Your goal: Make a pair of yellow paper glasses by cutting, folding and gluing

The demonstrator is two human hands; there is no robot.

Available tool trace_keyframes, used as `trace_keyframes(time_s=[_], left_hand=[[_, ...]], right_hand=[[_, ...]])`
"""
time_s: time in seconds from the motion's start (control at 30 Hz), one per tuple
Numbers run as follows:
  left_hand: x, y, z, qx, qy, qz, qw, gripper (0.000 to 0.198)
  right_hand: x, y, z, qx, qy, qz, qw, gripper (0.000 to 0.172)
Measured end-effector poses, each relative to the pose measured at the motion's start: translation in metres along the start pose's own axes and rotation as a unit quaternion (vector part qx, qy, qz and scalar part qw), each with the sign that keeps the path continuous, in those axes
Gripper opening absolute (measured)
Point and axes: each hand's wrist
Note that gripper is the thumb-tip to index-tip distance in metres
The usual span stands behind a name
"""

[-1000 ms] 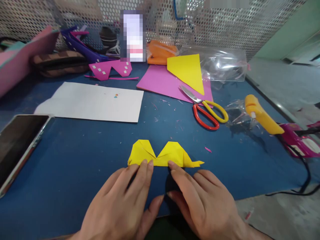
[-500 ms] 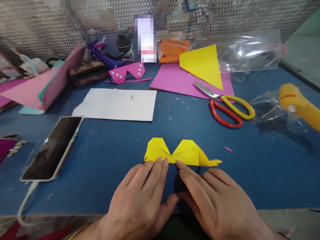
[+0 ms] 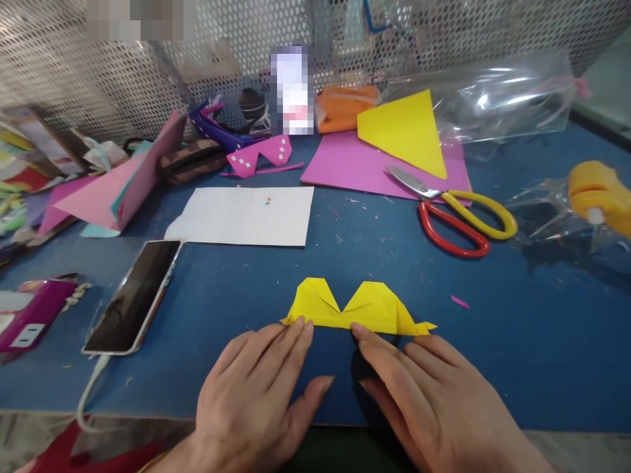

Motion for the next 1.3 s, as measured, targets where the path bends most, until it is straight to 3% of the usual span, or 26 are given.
trace_keyframes(time_s=[0.17, 0.27, 0.4, 0.47, 0.57, 0.67, 1.0, 1.3], left_hand=[[-0.011, -0.002, 0.0, -0.022, -0.045, 0.044, 0.998, 0.01], [-0.014, 0.0, 0.001, -0.069, -0.078, 0.078, 0.991, 0.013], [-0.011, 0.001, 0.002, -0.113, -0.089, 0.113, 0.983, 0.014], [-0.007, -0.002, 0.002, -0.082, -0.074, 0.093, 0.99, 0.007], [0.0, -0.007, 0.003, 0.001, -0.038, 0.016, 0.999, 0.027], [0.006, -0.008, 0.004, 0.037, -0.009, -0.046, 0.998, 0.044], [0.008, -0.002, 0.001, 0.066, -0.008, -0.041, 0.997, 0.045], [0.011, -0.003, 0.001, 0.045, -0.036, -0.045, 0.997, 0.043]], right_hand=[[-0.008, -0.001, -0.001, -0.02, 0.032, 0.054, 0.998, 0.023], [-0.013, -0.004, -0.002, -0.024, 0.036, 0.082, 0.996, 0.02], [-0.016, -0.009, -0.002, -0.017, 0.019, 0.073, 0.997, 0.024], [-0.016, -0.009, -0.003, 0.0, 0.014, 0.059, 0.998, 0.027], [-0.014, -0.005, -0.006, 0.019, 0.004, 0.038, 0.999, 0.027], [-0.009, 0.001, -0.008, -0.003, -0.006, 0.011, 1.0, 0.03], [0.003, 0.013, -0.011, -0.043, -0.034, -0.036, 0.998, 0.036], [0.004, 0.012, -0.011, -0.048, -0.059, -0.053, 0.996, 0.034]])
Point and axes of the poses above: each hand's wrist, its own y-axis towards the middle knuckle, its own x-axis out of the palm, z = x × y, and after that the axes turned 10 degrees about z, right-handed
